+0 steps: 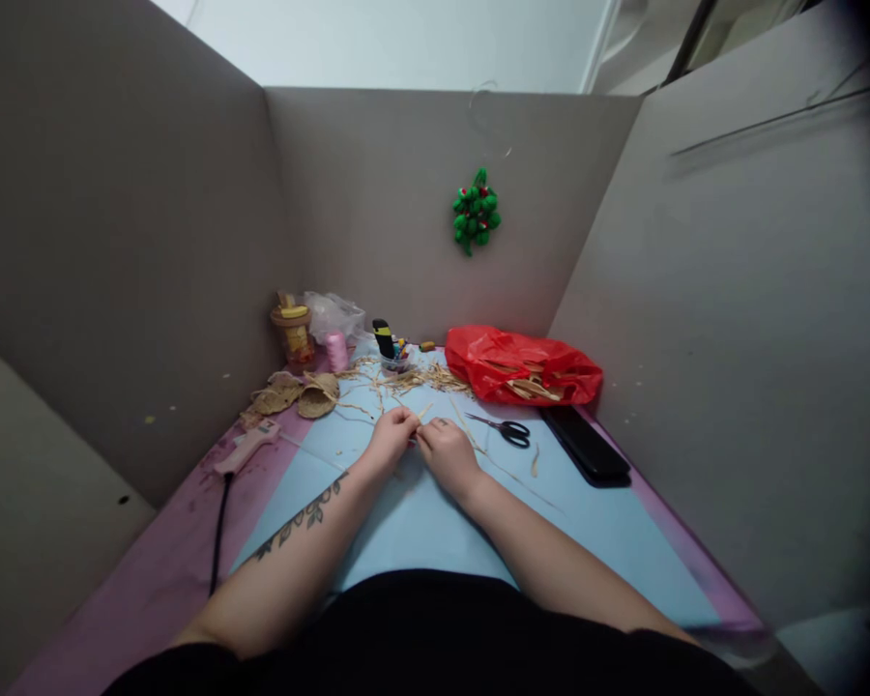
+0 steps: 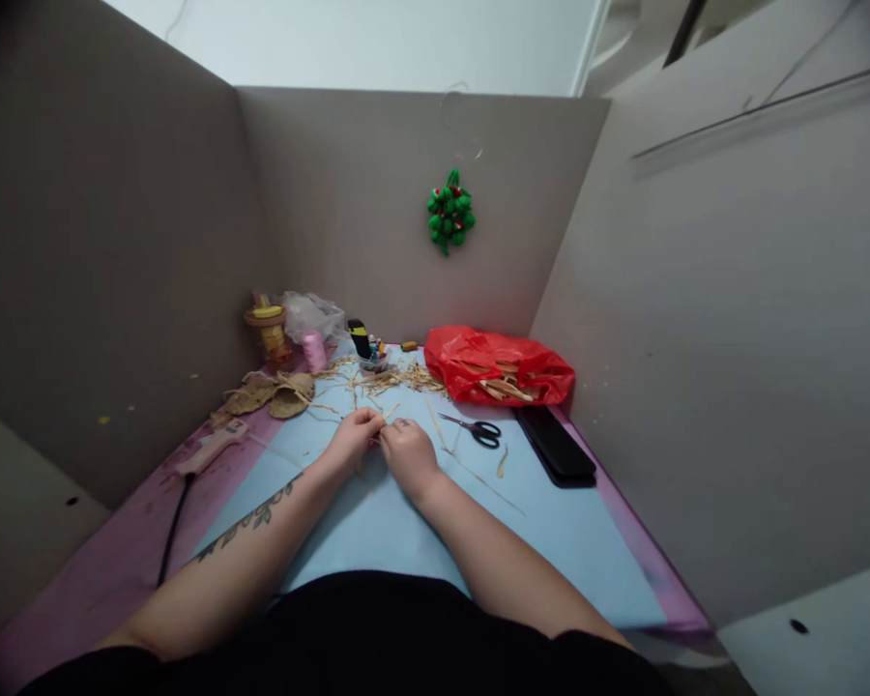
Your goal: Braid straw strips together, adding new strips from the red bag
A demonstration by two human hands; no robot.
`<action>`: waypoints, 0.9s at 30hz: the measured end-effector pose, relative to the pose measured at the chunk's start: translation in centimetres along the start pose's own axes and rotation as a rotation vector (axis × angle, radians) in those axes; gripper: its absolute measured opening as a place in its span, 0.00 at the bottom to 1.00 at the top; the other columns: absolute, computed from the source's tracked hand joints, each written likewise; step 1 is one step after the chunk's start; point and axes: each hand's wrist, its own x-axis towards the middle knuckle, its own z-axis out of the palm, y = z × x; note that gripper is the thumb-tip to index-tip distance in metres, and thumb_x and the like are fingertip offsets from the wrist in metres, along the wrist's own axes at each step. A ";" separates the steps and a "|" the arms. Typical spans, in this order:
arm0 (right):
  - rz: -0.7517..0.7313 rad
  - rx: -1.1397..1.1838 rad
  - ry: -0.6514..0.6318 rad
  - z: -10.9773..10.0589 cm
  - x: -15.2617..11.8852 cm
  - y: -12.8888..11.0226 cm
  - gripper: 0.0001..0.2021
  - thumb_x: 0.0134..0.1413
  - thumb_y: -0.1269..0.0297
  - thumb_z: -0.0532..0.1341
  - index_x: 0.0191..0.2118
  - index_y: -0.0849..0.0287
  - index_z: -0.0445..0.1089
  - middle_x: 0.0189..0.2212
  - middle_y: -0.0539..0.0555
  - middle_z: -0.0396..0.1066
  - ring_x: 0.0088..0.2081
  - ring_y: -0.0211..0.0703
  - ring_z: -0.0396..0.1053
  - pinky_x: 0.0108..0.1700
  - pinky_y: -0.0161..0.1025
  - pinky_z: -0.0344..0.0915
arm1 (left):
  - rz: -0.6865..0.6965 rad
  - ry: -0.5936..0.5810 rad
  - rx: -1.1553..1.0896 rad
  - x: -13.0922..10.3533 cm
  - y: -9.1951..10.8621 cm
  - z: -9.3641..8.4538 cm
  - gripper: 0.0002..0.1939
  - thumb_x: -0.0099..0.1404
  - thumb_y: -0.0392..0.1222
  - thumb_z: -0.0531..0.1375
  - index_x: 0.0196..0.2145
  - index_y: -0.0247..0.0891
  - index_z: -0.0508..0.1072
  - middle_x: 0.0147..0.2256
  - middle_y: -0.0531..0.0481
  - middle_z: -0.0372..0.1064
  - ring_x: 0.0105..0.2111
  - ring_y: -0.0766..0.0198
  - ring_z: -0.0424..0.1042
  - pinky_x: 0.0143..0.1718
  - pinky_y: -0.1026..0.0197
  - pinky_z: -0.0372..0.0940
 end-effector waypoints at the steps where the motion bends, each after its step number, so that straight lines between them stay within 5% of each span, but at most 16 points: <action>1: -0.007 -0.038 -0.015 0.1 0.0 -0.2 0.12 0.57 0.70 0.51 0.28 0.60 0.70 0.27 0.57 0.69 0.32 0.43 0.64 0.38 0.38 0.59 | -0.022 0.009 -0.045 0.1 -0.1 0.0 0.06 0.45 0.38 0.56 0.19 0.35 0.60 0.15 0.59 0.55 0.17 0.73 0.55 0.20 0.69 0.53; 8: 0.071 0.037 0.006 -0.9 -0.2 -1.4 0.12 0.56 0.64 0.53 0.43 0.57 0.70 0.34 0.58 0.67 0.38 0.46 0.62 0.39 0.39 0.60 | -0.028 0.046 -0.220 0.8 -0.7 -0.4 0.11 0.43 0.43 0.60 0.19 0.35 0.61 0.14 0.59 0.56 0.15 0.75 0.54 0.18 0.69 0.50; 14: 0.315 0.503 0.162 -0.2 0.2 0.6 0.09 0.51 0.63 0.55 0.33 0.59 0.70 0.32 0.55 0.68 0.35 0.42 0.65 0.40 0.39 0.61 | 0.036 0.003 -0.119 0.5 -0.3 -0.2 0.12 0.49 0.45 0.58 0.20 0.35 0.61 0.15 0.57 0.58 0.16 0.73 0.57 0.20 0.69 0.52; 19: 0.585 1.010 0.031 1.2 0.6 1.3 0.09 0.44 0.59 0.59 0.28 0.61 0.65 0.21 0.48 0.65 0.23 0.36 0.62 0.28 0.34 0.59 | 0.200 -0.017 0.186 0.3 -0.5 0.2 0.09 0.54 0.43 0.54 0.21 0.36 0.61 0.16 0.58 0.56 0.18 0.72 0.56 0.21 0.68 0.52; 27: 0.616 0.975 0.035 0.5 0.5 1.4 0.11 0.44 0.58 0.58 0.21 0.60 0.62 0.16 0.45 0.59 0.20 0.34 0.56 0.24 0.33 0.53 | 0.314 0.009 0.475 -0.1 -0.3 -0.2 0.09 0.56 0.40 0.51 0.22 0.35 0.66 0.22 0.54 0.65 0.25 0.69 0.62 0.29 0.66 0.56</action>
